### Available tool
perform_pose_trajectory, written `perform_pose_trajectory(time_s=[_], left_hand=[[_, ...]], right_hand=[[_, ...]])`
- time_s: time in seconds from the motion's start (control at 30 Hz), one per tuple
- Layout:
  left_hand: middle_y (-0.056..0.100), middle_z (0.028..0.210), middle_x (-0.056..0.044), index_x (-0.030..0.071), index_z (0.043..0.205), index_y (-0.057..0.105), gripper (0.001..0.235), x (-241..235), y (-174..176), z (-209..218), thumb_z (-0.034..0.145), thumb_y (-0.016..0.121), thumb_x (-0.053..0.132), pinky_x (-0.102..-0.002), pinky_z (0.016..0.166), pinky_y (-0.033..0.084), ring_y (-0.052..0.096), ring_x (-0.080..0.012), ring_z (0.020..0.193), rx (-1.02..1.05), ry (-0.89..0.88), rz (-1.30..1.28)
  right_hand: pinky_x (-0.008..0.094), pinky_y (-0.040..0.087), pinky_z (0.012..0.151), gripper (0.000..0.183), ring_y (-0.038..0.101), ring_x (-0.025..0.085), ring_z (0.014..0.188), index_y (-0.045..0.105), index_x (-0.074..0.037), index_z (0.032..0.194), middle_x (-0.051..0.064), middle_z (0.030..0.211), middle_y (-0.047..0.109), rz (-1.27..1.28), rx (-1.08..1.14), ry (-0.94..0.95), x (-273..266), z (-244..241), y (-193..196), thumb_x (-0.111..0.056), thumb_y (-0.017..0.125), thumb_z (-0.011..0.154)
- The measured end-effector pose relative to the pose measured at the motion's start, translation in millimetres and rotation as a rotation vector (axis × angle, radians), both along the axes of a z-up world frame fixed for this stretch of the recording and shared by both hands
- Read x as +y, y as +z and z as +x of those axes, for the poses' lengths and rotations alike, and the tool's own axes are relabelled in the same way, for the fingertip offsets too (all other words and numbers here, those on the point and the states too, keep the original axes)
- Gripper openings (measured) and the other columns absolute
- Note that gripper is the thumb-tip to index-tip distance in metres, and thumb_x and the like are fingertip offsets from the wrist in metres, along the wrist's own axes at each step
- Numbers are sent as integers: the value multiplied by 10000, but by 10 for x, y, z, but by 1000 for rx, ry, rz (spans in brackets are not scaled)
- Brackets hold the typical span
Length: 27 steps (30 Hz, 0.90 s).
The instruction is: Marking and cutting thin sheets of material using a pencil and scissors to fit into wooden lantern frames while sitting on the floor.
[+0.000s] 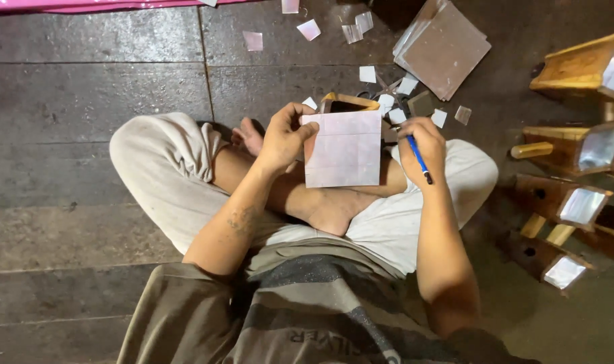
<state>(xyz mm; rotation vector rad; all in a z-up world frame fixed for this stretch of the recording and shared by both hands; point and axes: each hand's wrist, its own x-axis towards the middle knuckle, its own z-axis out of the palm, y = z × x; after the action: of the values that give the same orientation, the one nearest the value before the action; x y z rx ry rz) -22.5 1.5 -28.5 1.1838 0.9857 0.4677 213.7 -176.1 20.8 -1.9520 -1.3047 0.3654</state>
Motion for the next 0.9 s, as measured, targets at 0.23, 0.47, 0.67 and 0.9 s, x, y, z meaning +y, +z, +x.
perform_pose_trajectory(time_s=[0.23, 0.47, 0.67, 0.9], left_hand=[[622, 834, -78, -1, 1100, 695, 243, 5, 65, -81, 860, 732, 19, -272, 634, 501, 605, -164, 777, -144, 42, -42], [562, 918, -80, -3, 1170, 631, 273, 71, 19, -153, 908, 696, 38, -289, 652, 573, 591, -167, 811, -222, 172, -184], [540, 880, -76, 52, 1132, 529, 268, 146, 225, -352, 893, 630, -13, -361, 669, 674, 635, -191, 744, -297, 383, -371], [363, 864, -17, 95, 987, 465, 349, 94, 266, -323, 787, 608, -153, -430, 765, 679, 554, -200, 754, -399, 396, -383]], right_hand=[[413, 570, 799, 140, 709, 360, 972, 691, -47, 895, 125, 1000, 704, -5, -16, 30, -69, 45, -199, 87, 688, 853], [571, 524, 911, 285, 620, 508, 1040, 668, 33, 1041, 254, 1032, 653, -478, -54, 202, 149, -41, -221, 100, 557, 788], [576, 544, 969, 463, 647, 456, 1181, 658, -46, 1326, 246, 1227, 633, -733, -112, -5, 376, 283, -670, -93, 683, 866], [596, 555, 945, 444, 614, 455, 1220, 648, -100, 1319, 234, 1240, 635, -792, -123, -97, 453, 204, -590, -118, 653, 875]])
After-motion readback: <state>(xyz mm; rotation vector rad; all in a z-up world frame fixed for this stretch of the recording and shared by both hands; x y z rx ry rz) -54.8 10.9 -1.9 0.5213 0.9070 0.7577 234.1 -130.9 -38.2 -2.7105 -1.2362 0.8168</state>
